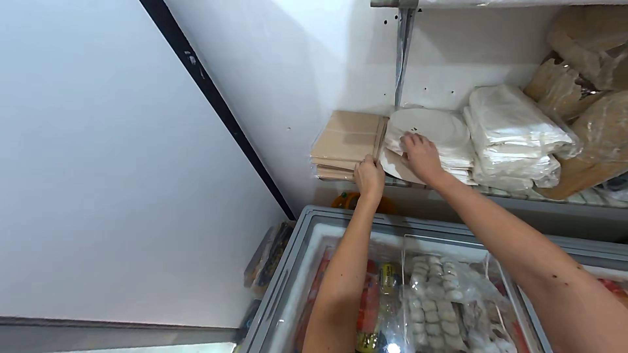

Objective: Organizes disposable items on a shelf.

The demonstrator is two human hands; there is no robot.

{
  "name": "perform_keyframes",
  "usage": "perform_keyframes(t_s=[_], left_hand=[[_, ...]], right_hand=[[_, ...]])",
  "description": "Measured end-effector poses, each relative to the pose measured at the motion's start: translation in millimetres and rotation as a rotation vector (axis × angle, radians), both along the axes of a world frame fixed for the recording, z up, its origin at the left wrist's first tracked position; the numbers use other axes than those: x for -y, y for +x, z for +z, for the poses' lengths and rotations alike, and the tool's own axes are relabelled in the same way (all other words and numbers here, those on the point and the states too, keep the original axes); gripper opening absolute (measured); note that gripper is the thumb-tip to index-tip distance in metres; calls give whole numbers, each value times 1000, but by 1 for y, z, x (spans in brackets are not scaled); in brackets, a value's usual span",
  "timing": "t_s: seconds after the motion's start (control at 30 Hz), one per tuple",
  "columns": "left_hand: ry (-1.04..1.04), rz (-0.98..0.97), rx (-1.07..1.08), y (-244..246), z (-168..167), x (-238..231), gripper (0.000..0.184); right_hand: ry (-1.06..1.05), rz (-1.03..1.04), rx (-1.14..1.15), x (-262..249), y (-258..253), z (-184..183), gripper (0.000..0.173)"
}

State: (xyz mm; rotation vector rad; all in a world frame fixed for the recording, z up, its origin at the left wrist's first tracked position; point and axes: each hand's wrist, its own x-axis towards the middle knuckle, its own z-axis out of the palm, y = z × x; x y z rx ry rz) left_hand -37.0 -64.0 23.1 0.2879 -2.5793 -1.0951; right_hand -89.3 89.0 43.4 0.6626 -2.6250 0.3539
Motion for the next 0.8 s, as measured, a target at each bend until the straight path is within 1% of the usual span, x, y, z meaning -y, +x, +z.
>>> perform_keyframes(t_s=[0.03,0.1,0.17,0.2,0.27,0.37,0.4,0.43,0.47,0.5,0.53,0.57,0.63,0.67,0.73,0.8], left_hand=[[10,0,0,0,0,1,26],[40,-11,-2,2,2,-2,27],[65,-16,-11,4,6,-10,27],[58,-12,-3,5,8,-14,28],[0,-3,34,8,14,-20,31],[-175,3,215,8,23,-26,43],[-249,4,255,7,23,-29,43],[-300,-2,279,5,23,-32,44],[-334,-11,289,3,21,-34,43],[-352,-21,292,1,18,-35,39],[-346,-29,284,0,16,-36,36],[-318,-43,260,-1,13,-36,34],[-259,-69,202,-2,11,-33,35],[-229,-87,172,-1,12,-31,36],[-182,-126,121,8,17,-32,35],[-156,-158,71,21,19,-37,33]], right_hand=[[-32,-14,0,-2,-4,11,41],[-79,-48,35,-3,-6,27,44],[-85,-41,5,-2,-6,29,49],[-67,-16,-31,-1,-6,24,51],[26,89,-146,0,-7,4,46],[205,295,-279,-9,-10,-26,46],[231,348,-320,-14,-12,-34,39],[238,382,-334,-20,-15,-37,26],[239,389,-333,-25,-17,-39,18],[254,370,-296,-31,-18,-36,18],[292,335,-259,-35,-17,-31,22],[335,288,-210,-37,-16,-24,33],[393,175,-93,-35,-14,-6,62],[419,115,-52,-33,-14,2,72],[430,42,12,-30,-15,13,81],[403,26,28,-29,-18,20,86]])
